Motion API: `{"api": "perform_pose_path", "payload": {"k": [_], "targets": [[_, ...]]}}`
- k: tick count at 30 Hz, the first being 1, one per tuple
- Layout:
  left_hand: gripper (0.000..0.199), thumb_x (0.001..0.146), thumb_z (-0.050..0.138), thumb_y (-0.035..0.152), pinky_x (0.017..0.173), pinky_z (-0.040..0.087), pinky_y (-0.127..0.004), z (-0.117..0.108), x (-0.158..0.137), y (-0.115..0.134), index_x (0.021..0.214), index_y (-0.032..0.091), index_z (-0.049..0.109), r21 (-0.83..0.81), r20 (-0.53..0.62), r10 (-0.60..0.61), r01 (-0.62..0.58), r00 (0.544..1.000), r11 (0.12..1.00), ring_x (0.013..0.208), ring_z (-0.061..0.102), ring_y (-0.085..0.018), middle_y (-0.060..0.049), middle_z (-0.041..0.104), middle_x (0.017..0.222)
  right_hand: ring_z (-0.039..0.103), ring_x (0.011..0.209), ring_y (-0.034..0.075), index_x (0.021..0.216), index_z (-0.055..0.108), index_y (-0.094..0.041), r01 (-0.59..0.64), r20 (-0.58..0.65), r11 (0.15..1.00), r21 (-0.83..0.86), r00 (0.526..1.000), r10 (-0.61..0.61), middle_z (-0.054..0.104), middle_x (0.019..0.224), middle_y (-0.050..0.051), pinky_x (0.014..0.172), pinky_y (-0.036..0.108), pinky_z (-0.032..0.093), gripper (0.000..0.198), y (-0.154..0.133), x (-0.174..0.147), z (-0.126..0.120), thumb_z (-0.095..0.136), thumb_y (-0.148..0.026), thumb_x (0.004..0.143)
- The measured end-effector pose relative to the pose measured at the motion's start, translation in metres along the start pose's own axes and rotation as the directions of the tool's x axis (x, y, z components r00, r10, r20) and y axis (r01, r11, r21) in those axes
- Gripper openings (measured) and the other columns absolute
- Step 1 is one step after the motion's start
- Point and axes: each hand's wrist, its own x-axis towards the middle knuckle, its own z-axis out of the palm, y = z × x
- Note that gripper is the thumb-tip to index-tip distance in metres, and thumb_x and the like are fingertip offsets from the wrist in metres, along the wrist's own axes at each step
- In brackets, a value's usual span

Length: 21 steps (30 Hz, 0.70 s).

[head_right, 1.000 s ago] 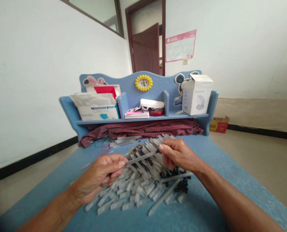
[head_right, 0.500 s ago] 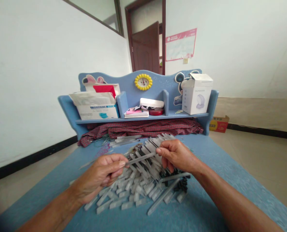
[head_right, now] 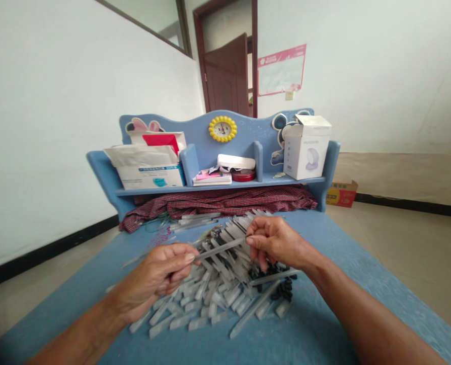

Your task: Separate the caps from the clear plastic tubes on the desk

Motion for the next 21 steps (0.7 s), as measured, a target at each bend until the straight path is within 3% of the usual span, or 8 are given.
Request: {"api": "perform_pose_path", "payload": {"k": [6,12,14,18,21], "targets": [[0.031,0.074,0.06,0.043,0.036,0.012,-0.014,0.001,0.0,-0.001,0.078,0.013,0.056,0.006,0.011,0.007,-0.007,1.0,1.0,0.039,0.017,-0.003,0.009,0.036,0.048,0.062,0.043,0.011,0.081,0.048,-0.018,0.058,-0.096,0.986,0.153,0.994,-0.043,0.068,0.066,0.001,0.033,0.016,0.036,0.031,-0.003,0.003,0.005,0.071,-0.036,0.07],[0.032,0.07,0.063,0.044,0.037,0.012,-0.015,-0.001,0.001,0.002,0.074,0.013,0.056,0.027,-0.005,0.001,-0.001,1.0,1.0,0.039,0.019,-0.003,0.009,0.037,0.047,0.057,0.038,0.01,0.078,0.052,-0.017,0.116,-0.219,0.985,0.124,0.972,-0.087,0.065,0.057,-0.002,0.033,0.018,0.037,0.028,-0.002,0.004,-0.002,0.073,-0.03,0.065],[0.032,0.068,0.065,0.044,0.037,0.011,-0.015,-0.011,0.003,0.006,0.075,0.013,0.057,0.047,-0.066,0.016,-0.013,0.998,0.999,0.039,0.02,-0.003,0.008,0.038,0.047,0.055,0.037,0.01,0.078,0.053,-0.017,0.187,-0.353,0.976,0.114,0.926,-0.136,0.065,0.057,-0.002,0.034,0.019,0.037,0.029,-0.002,0.005,-0.014,0.074,-0.029,0.064],[0.03,0.065,0.067,0.041,0.037,0.01,-0.015,-0.044,0.011,0.012,0.07,0.014,0.056,0.092,-0.241,0.083,-0.062,0.967,0.994,0.036,0.021,-0.002,0.008,0.039,0.047,0.053,0.037,0.01,0.077,0.051,-0.018,0.278,-0.61,0.96,0.037,0.767,-0.199,0.064,0.056,-0.001,0.035,0.021,0.038,0.031,0.001,0.011,-0.032,0.075,-0.031,0.062],[0.028,0.063,0.068,0.038,0.036,0.01,-0.014,-0.063,0.018,0.012,0.067,0.014,0.053,0.112,-0.325,0.105,-0.071,0.94,0.991,0.035,0.022,-0.001,0.008,0.04,0.047,0.053,0.039,0.011,0.078,0.05,-0.019,0.235,-0.642,0.968,-0.084,0.731,-0.234,0.061,0.054,-0.002,0.037,0.022,0.038,0.026,0.007,0.014,-0.028,0.07,-0.031,0.066]]}}
